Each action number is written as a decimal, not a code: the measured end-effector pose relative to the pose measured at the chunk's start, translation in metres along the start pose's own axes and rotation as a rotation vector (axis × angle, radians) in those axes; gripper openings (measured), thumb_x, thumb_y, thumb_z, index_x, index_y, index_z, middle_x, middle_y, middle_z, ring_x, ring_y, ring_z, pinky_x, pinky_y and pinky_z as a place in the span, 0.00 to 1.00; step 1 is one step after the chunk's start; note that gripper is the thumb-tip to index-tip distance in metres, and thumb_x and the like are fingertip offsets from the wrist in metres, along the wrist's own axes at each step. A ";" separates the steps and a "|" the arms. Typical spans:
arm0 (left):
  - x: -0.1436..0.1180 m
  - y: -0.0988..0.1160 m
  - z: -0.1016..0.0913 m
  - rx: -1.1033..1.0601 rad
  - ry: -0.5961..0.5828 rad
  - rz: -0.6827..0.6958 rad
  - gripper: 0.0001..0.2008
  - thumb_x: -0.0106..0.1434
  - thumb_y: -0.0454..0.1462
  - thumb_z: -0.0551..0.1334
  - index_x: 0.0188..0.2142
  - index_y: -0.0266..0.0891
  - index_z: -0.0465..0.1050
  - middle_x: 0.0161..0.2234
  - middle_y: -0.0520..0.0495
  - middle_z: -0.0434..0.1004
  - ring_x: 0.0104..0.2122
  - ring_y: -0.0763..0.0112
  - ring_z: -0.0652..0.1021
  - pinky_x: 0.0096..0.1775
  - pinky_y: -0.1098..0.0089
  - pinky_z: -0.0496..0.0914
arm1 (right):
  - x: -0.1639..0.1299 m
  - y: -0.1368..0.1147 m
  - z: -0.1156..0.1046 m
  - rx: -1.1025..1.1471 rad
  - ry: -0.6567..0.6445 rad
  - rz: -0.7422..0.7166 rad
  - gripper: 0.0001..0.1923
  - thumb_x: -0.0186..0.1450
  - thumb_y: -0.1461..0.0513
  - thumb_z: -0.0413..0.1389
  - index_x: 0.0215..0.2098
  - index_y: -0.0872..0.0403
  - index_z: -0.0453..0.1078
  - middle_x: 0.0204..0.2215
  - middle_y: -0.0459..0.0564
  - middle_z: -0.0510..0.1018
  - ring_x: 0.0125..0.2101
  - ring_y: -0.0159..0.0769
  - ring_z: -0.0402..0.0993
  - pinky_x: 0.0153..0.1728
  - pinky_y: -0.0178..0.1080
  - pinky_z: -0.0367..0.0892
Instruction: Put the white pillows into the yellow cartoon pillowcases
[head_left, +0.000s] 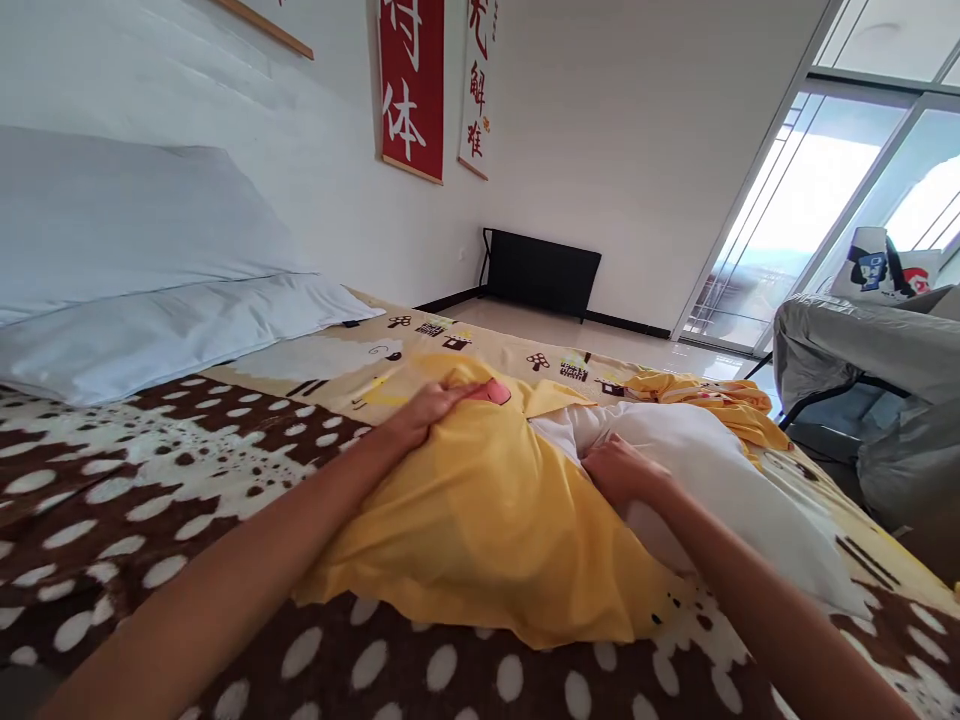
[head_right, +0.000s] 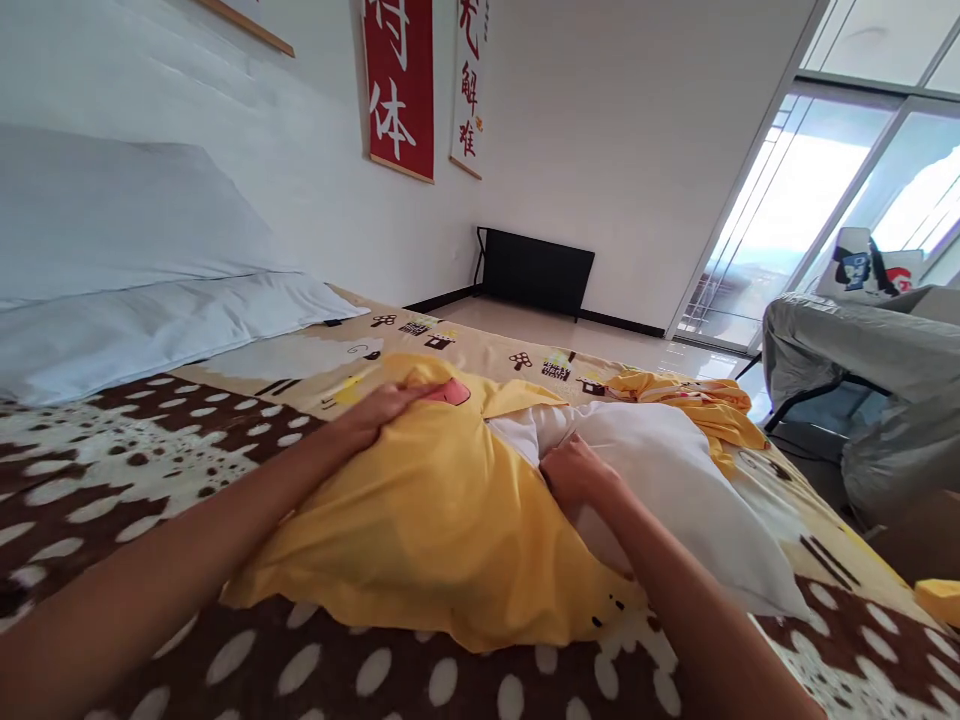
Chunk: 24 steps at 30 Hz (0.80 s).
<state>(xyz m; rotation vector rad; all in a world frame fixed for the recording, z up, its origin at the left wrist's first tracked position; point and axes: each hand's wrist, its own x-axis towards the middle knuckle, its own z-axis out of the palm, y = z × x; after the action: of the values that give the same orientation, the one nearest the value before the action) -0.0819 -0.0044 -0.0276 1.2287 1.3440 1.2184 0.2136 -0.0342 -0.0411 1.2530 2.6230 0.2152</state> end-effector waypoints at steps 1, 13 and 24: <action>0.000 0.008 -0.007 -0.030 0.004 -0.009 0.27 0.40 0.52 0.71 0.33 0.36 0.73 0.26 0.47 0.77 0.25 0.66 0.77 0.28 0.68 0.71 | 0.002 0.004 -0.010 0.050 -0.006 0.004 0.06 0.56 0.63 0.56 0.30 0.53 0.76 0.32 0.53 0.80 0.34 0.42 0.75 0.40 0.43 0.64; -0.048 0.032 -0.027 -0.070 0.109 0.111 0.26 0.39 0.49 0.73 0.34 0.37 0.72 0.21 0.55 0.71 0.20 0.74 0.71 0.21 0.76 0.64 | 0.074 -0.041 -0.050 0.007 0.475 0.177 0.18 0.66 0.64 0.46 0.53 0.53 0.64 0.45 0.53 0.76 0.48 0.39 0.69 0.51 0.40 0.58; -0.066 0.047 -0.034 -0.141 0.242 0.211 0.29 0.40 0.51 0.72 0.39 0.38 0.73 0.21 0.58 0.65 0.19 0.79 0.65 0.21 0.78 0.63 | 0.078 0.061 -0.026 0.058 0.202 0.685 0.16 0.64 0.63 0.48 0.44 0.60 0.73 0.40 0.65 0.77 0.43 0.48 0.74 0.42 0.45 0.64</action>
<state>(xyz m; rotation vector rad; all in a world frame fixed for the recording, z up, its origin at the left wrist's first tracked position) -0.1062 -0.0726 0.0224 1.1732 1.2969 1.6262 0.2046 0.0637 -0.0133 2.2124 2.2503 0.3923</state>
